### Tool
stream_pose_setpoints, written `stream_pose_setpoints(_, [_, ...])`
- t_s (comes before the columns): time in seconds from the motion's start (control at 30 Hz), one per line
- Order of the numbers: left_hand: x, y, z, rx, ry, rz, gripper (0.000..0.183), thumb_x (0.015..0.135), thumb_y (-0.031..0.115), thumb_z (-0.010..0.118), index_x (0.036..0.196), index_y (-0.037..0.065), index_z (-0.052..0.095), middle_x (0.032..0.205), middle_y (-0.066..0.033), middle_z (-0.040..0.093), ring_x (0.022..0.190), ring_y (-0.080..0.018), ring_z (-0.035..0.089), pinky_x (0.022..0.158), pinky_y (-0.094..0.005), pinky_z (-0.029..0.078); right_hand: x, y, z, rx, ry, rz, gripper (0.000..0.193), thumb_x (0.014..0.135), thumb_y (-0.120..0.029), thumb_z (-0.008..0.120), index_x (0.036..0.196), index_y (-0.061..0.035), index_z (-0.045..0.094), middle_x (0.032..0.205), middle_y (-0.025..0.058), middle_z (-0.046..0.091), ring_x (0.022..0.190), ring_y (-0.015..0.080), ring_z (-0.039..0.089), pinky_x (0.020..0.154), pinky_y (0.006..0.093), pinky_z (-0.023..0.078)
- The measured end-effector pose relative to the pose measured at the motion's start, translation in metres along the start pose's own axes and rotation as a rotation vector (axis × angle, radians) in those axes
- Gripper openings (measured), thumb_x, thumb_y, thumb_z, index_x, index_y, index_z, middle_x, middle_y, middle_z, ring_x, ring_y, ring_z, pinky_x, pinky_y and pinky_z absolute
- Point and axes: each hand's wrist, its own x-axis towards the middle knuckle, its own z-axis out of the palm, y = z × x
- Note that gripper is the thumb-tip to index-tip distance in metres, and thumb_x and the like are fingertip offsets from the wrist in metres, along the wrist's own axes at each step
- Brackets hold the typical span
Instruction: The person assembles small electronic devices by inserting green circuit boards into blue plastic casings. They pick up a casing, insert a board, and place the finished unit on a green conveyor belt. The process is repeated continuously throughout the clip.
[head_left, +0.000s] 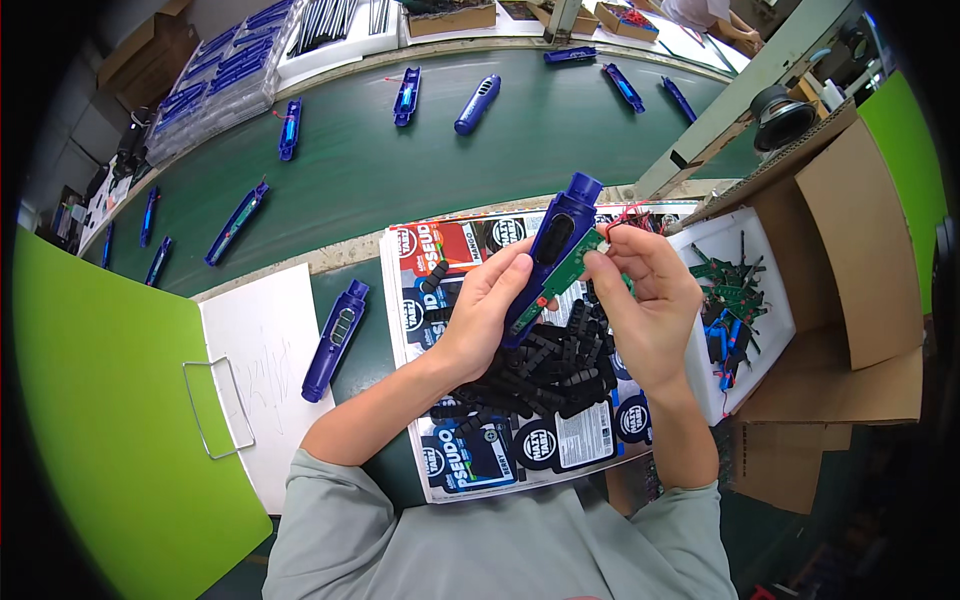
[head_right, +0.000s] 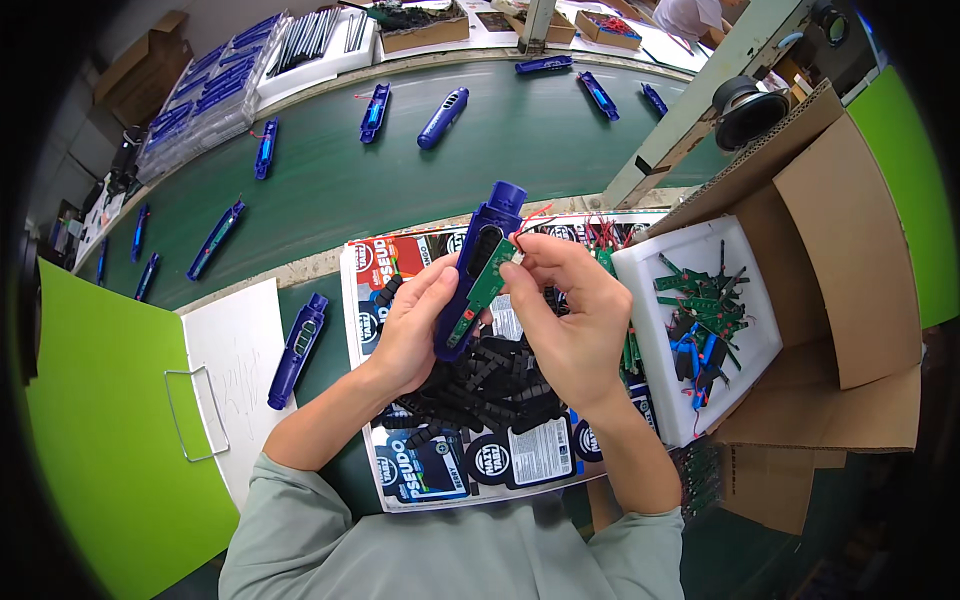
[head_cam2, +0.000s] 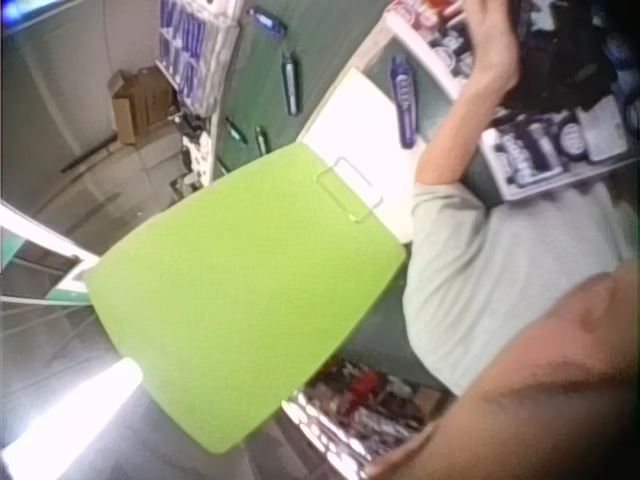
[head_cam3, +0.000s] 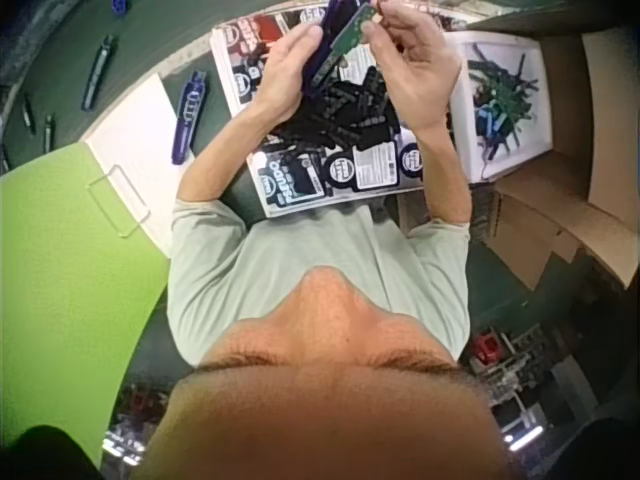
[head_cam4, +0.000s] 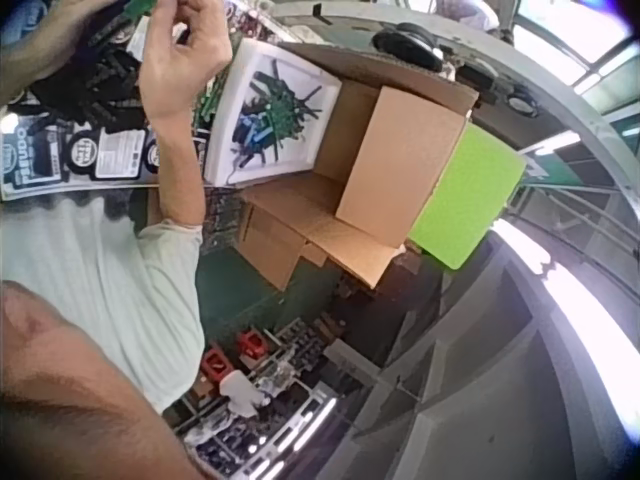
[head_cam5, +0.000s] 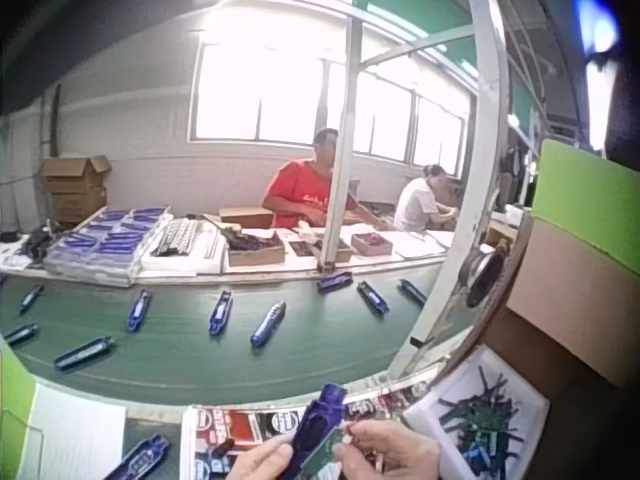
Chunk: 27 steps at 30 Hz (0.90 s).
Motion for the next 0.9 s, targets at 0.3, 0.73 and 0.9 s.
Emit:
stream_pose_setpoints(0.3, [-0.001,0.003,0.002,-0.025,-0.013,-0.001,0.044,0.108,0.029,0.048,0.143,0.002,0.051,0.104,-0.0037,0.067,0.085,-0.0089,0.062,0.077,-0.0244,0.049,-0.001,0.010,0.001,-0.023,-0.029,-0.011,0.023,0.088,0.005,0.070,0.111,0.0056,0.068,0.088,0.0077,0.069,0.077,0.0108,0.068,0.071,0.0238,0.053])
stream_pose_setpoints(0.73, [-0.007,-0.001,0.008,0.043,-0.042,0.030,0.044,0.108,0.027,0.047,0.143,0.001,0.049,0.104,-0.0047,0.065,0.090,-0.0111,0.063,0.078,-0.0255,0.051,-0.002,0.014,0.007,-0.540,0.100,-0.320,0.036,0.076,0.002,0.079,0.110,-0.0029,0.068,0.097,0.0087,0.052,0.076,0.0186,0.054,0.066,0.0319,0.048])
stream_pose_setpoints(0.9, [-0.008,-0.005,0.008,0.213,-0.060,0.094,0.036,0.105,0.014,0.050,0.139,0.000,0.052,0.101,-0.0032,0.064,0.086,-0.0089,0.062,0.075,-0.0238,0.049,-0.008,0.028,0.014,-0.358,0.210,-0.152,0.054,0.073,0.001,0.079,0.121,-0.0043,0.056,0.097,0.0065,0.052,0.074,0.0157,0.049,0.070,0.0299,0.044])
